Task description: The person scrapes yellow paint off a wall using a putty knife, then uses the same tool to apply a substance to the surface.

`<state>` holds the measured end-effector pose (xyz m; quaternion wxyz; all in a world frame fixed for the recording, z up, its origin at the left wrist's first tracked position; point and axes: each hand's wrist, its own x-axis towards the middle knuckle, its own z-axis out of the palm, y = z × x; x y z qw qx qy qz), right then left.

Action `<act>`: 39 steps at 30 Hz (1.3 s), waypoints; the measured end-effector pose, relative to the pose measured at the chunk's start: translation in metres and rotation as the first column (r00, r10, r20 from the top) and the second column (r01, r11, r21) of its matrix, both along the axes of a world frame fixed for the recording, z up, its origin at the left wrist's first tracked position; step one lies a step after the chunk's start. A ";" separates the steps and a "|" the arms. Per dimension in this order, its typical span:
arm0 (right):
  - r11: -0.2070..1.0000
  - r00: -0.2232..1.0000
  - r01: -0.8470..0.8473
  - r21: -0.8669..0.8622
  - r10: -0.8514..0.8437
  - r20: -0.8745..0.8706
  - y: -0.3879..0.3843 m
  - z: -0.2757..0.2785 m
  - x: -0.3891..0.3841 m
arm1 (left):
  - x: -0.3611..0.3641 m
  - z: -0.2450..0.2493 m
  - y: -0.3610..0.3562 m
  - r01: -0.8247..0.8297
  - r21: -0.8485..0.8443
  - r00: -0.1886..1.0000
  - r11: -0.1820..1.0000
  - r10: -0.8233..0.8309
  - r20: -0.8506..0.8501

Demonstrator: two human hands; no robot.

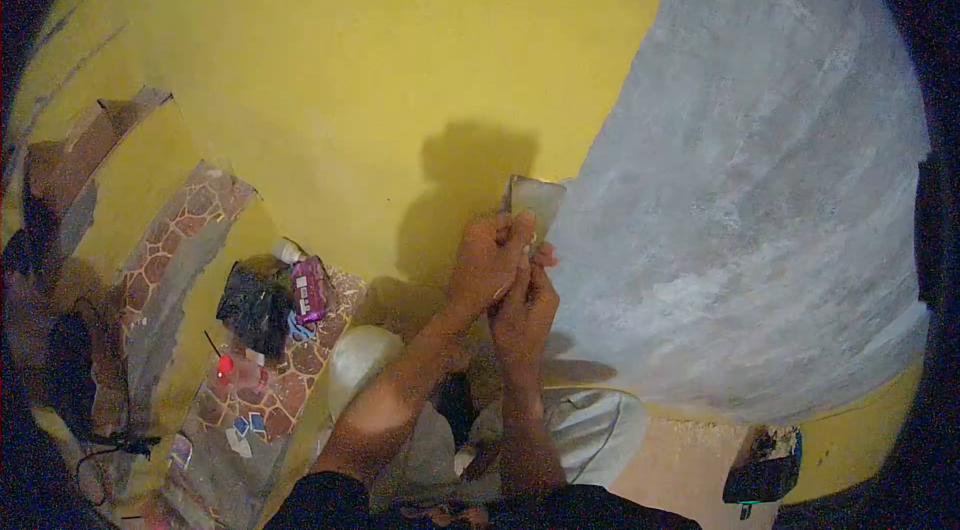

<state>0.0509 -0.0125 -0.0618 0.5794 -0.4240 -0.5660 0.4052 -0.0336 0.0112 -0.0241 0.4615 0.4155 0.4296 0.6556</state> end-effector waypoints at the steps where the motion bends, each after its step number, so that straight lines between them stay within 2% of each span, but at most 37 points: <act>1: 0.999 0.998 -0.027 -0.037 0.029 0.049 -0.003 0.012 0.005 | 0.003 0.000 0.002 -0.021 0.009 1.000 1.000 0.021 0.019; 3: 0.996 0.993 -0.048 -0.076 0.055 0.101 -0.004 0.017 0.005 | 0.005 0.000 0.001 -0.038 0.017 0.998 0.999 0.037 0.041; 5: 0.985 0.985 0.100 0.140 -0.118 0.125 -0.002 0.013 -0.004 | 0.005 0.006 -0.001 -0.031 0.027 0.995 0.999 0.028 0.094; 9: 0.982 0.977 0.076 0.172 -0.108 0.186 -0.001 0.043 0.012 | 0.011 0.013 0.001 -0.025 0.061 0.992 0.998 0.017 0.125; 11: 0.994 0.980 -0.003 0.110 -0.020 0.200 0.003 0.075 0.012 | 0.010 0.038 0.004 -0.068 0.080 0.958 0.994 0.042 0.284; 12: 0.993 0.981 0.002 0.120 -0.026 0.193 0.003 0.086 0.011 | 0.008 0.054 0.002 -0.063 0.090 0.960 0.994 0.036 0.277; 14: 0.976 0.987 -0.091 0.196 0.062 0.149 0.007 0.106 0.003 | -0.003 0.086 -0.003 -0.131 0.094 0.984 0.987 0.119 0.130; 15: 0.972 0.988 -0.092 0.216 0.061 0.145 0.006 0.107 0.001 | -0.006 0.090 -0.008 -0.133 0.114 0.985 0.985 0.118 0.127; 17: 0.958 0.999 -0.025 0.285 0.018 0.026 0.002 0.095 0.002 | -0.008 0.081 -0.027 -0.072 0.205 0.996 0.976 0.061 0.061; 18: 0.954 0.999 -0.031 0.297 0.022 0.031 0.002 0.083 0.009 | -0.016 0.045 -0.013 -0.004 0.226 0.995 0.974 -0.019 0.102; 19: 0.979 0.999 0.004 0.202 -0.013 0.043 0.003 0.069 0.020 | -0.030 0.006 0.008 0.063 0.244 0.985 0.968 -0.100 0.143; 20: 0.994 0.997 0.043 0.100 -0.049 0.056 0.004 0.061 0.028 | -0.053 -0.010 0.005 0.114 0.124 0.944 0.986 -0.068 -0.323; 21: 0.995 0.997 0.044 0.094 -0.049 0.057 0.003 0.063 0.033 | -0.076 -0.026 -0.001 0.105 -0.016 0.688 0.994 -0.085 -0.720; 22: 0.989 0.986 0.078 0.126 -0.095 0.134 -0.003 0.067 0.038 | -0.087 -0.074 0.002 0.108 -0.030 0.687 0.994 -0.097 -0.720; 23: 0.982 0.967 0.107 0.156 -0.139 0.214 -0.008 0.066 0.041 | -0.088 -0.139 0.001 -0.026 0.068 0.396 0.997 0.073 -0.915; 24: 0.984 0.965 0.108 0.141 -0.138 0.222 -0.010 0.062 0.042 | -0.085 -0.178 -0.003 -0.112 0.206 0.042 0.972 0.212 -0.976; 25: 0.977 0.961 0.117 0.177 -0.156 0.230 -0.008 0.058 0.042 | -0.076 -0.158 -0.014 -0.113 0.194 0.050 0.974 0.201 -0.978; 27: 0.971 0.955 0.120 0.207 -0.169 0.242 -0.004 0.052 0.041 | -0.062 -0.092 -0.009 -0.151 -0.013 0.254 0.988 0.026 -0.967; 30: 0.956 0.965 0.088 0.278 -0.151 0.214 -0.002 0.036 0.035 | -0.049 0.003 -0.016 -0.141 -0.323 0.525 0.936 -0.205 -0.826; 31: 0.979 0.970 0.055 0.197 -0.099 0.221 0.001 0.025 0.032 | -0.040 0.008 -0.019 -0.144 -0.328 0.523 0.934 -0.210 -0.826; 32: 0.993 0.973 0.021 0.117 -0.047 0.225 0.003 0.018 0.030 | -0.030 0.010 -0.024 -0.176 -0.106 0.762 0.979 0.068 -0.644; 33: 0.993 0.973 0.021 0.113 -0.046 0.224 0.001 0.014 0.027 | -0.022 0.010 -0.025 -0.277 0.099 0.898 0.956 0.294 -0.328; 34: 0.999 0.985 -0.017 0.038 0.011 0.172 -0.002 0.010 0.022 | -0.020 -0.006 -0.012 -0.276 0.095 0.898 0.956 0.292 -0.328; 35: 0.998 0.991 -0.059 -0.035 0.063 0.116 -0.005 0.008 0.016 | -0.021 -0.034 0.010 -0.278 0.206 0.866 0.938 0.338 -0.369; 36: 0.998 0.991 -0.057 -0.038 0.061 0.117 -0.011 0.012 0.012 | -0.020 -0.049 0.022 -0.271 0.315 0.830 0.910 0.386 -0.403; 37: 0.998 0.997 -0.057 -0.040 0.059 0.054 -0.018 0.023 0.008 | -0.011 -0.025 0.011 -0.270 0.313 0.830 0.911 0.385 -0.403; 38: 0.997 0.998 -0.058 -0.043 0.057 -0.009 -0.022 0.029 0.005 | -0.003 0.000 -0.002 -0.175 0.121 0.963 0.977 0.196 -0.186; 39: 0.997 0.998 -0.059 -0.047 0.058 -0.009 -0.022 0.028 0.003 | 0.002 0.017 -0.012 -0.023 -0.042 0.997 0.999 0.027 0.079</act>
